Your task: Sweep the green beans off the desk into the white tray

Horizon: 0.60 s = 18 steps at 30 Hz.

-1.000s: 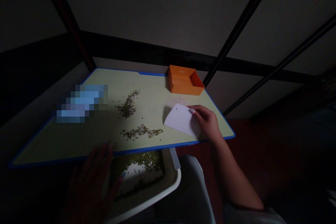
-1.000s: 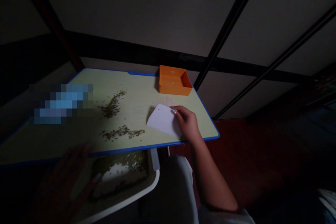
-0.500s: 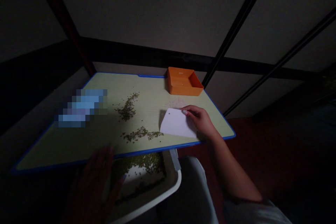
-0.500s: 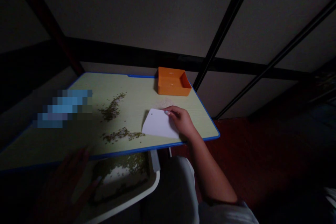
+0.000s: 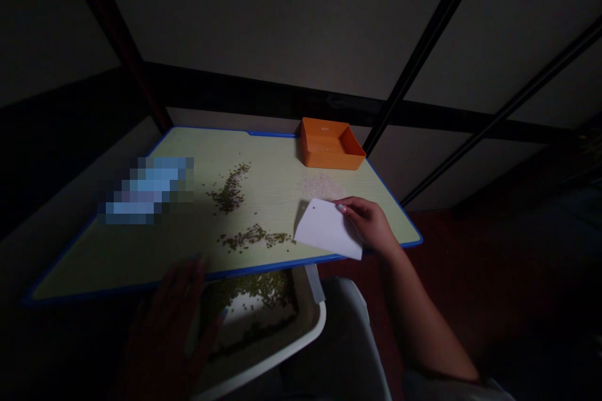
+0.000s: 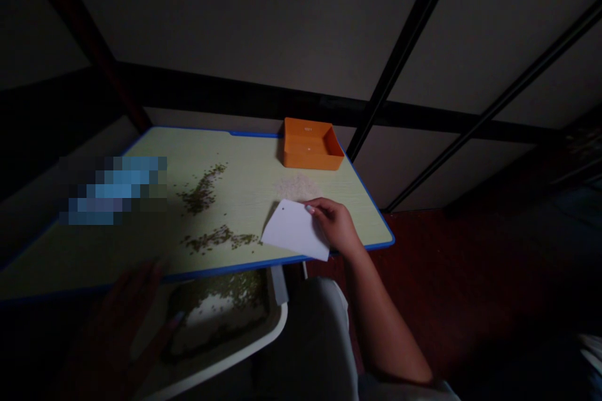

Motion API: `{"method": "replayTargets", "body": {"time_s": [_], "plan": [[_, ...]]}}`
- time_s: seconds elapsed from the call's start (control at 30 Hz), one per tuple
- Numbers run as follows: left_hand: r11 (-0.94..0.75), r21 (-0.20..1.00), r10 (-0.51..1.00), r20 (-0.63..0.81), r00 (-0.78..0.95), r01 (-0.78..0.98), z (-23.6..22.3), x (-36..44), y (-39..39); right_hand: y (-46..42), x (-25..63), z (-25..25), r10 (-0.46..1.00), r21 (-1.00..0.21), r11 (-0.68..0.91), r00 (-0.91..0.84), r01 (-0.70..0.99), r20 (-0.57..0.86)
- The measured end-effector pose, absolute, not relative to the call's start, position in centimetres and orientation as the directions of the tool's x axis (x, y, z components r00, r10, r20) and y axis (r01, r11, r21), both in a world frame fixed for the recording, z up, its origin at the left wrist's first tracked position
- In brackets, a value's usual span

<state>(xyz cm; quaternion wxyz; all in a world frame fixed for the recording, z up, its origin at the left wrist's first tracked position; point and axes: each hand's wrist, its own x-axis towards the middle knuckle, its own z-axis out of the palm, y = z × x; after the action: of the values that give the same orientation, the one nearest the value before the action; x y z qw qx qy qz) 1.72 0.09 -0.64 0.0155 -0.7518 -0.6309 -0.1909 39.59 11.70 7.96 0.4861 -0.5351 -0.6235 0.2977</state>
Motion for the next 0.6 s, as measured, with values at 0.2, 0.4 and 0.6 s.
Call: {"method": "replayTargets", "body": {"time_s": [0.2,0.4,0.6], "plan": [[-0.204,0.220,0.938,0.323,0.126,0.954,0.0,2.4,0.2,10.9,39.3,7.8,0.959,-0.899,0.223,0.079,0.376,0.271],[-0.202,0.214,0.933,0.339,0.121,0.956,-0.2,2.1,0.2,10.7,39.6,7.5,0.952,-0.907,0.213,0.133,0.362,0.277],[-0.201,0.221,0.934,0.336,0.119,0.955,-0.5,2.0,0.3,9.8,39.3,7.0,0.942,-0.908,0.212,0.173,0.361,0.289]]}}
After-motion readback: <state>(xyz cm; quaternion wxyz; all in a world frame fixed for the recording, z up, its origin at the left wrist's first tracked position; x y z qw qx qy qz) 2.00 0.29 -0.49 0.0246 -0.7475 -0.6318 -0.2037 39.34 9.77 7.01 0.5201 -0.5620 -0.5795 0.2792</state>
